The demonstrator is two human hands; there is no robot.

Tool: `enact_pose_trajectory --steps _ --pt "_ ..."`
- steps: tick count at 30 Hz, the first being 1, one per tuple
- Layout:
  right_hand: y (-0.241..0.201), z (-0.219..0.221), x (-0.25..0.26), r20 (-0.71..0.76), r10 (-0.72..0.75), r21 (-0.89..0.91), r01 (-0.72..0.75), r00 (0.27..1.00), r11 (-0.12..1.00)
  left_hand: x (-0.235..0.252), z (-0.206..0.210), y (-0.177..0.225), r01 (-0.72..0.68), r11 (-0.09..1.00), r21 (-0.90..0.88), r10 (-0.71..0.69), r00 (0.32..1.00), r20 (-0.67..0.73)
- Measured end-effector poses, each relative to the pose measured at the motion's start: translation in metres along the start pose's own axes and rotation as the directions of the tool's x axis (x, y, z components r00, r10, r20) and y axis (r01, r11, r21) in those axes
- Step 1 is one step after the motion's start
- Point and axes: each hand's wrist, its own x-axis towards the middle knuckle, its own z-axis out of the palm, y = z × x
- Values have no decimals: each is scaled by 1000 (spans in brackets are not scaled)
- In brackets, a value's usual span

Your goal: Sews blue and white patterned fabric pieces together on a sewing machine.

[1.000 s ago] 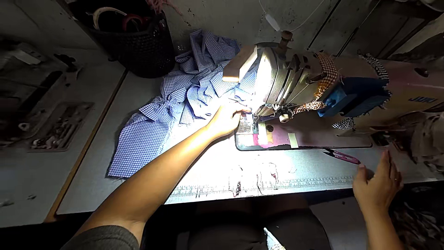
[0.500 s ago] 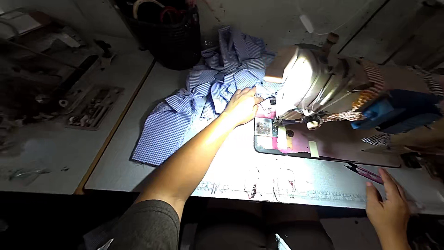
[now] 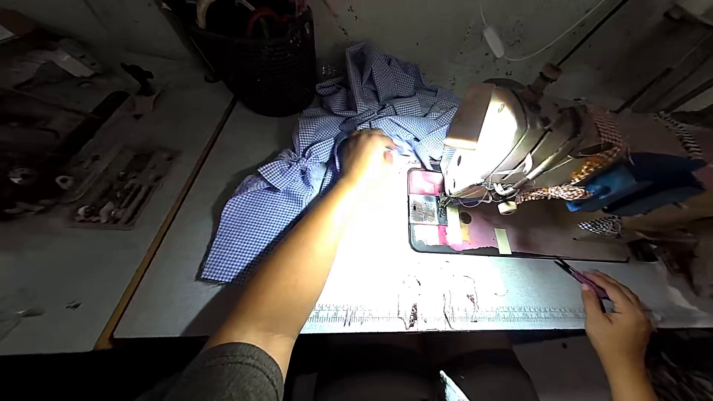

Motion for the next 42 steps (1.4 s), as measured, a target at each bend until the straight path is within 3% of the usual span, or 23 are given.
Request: enact_pose_trajectory --steps 2,4,8,11,14,18,22,24,28,30,32,34,36,37,40,42 --pt "1 -1 0 -21 33 18 -33 999 999 4 -15 -12 176 984 -24 -177 980 -89" --pt "1 -2 1 -17 49 34 -48 999 998 2 -43 -21 241 966 -97 -255 951 -174" --pt "2 -3 3 22 72 43 -73 997 996 -38 -117 -26 45 975 -217 -107 952 -287" --pt "0 -3 2 30 92 37 -93 995 995 -100 -164 -26 10 959 -282 -78 970 -230" --pt "-2 -3 1 22 70 36 -71 997 997 -164 -187 -39 26 977 -214 -55 990 -132" --pt "-5 -3 0 23 68 53 -69 997 996 -212 -175 -50 36 994 -106 -35 999 5" --pt "-7 -4 1 26 74 51 -76 997 996 -220 -147 -31 243 970 17 -243 969 48" --pt "-7 -4 1 34 83 45 -85 996 995 -210 -133 -17 246 968 41 -247 968 38" --pt "-9 -6 -1 26 148 49 -149 989 988 -186 -100 33 36 999 40 -37 998 46" --pt "-28 -11 -6 40 128 96 -131 991 987 -183 -80 77 -138 986 -96 148 984 103" --pt "-65 -14 -15 113 5 235 -31 994 972 -186 -60 123 -238 902 -360 323 925 197" --pt "-109 -9 -25 191 -160 560 26 968 828 -185 -44 158 -251 779 -574 469 841 268" --pt "-141 1 -23 224 -281 850 -46 933 525 -177 -31 174 -231 675 -700 547 794 266" --pt "-147 5 -18 243 -282 898 -106 928 426 -173 -27 175 -212 651 -729 548 796 258" --pt "-135 10 6 269 -22 918 -249 963 310 -165 -27 155 -109 660 -744 427 869 251" --pt "-117 5 29 236 233 947 -277 943 161 -160 -32 128 33 710 -703 198 949 245"
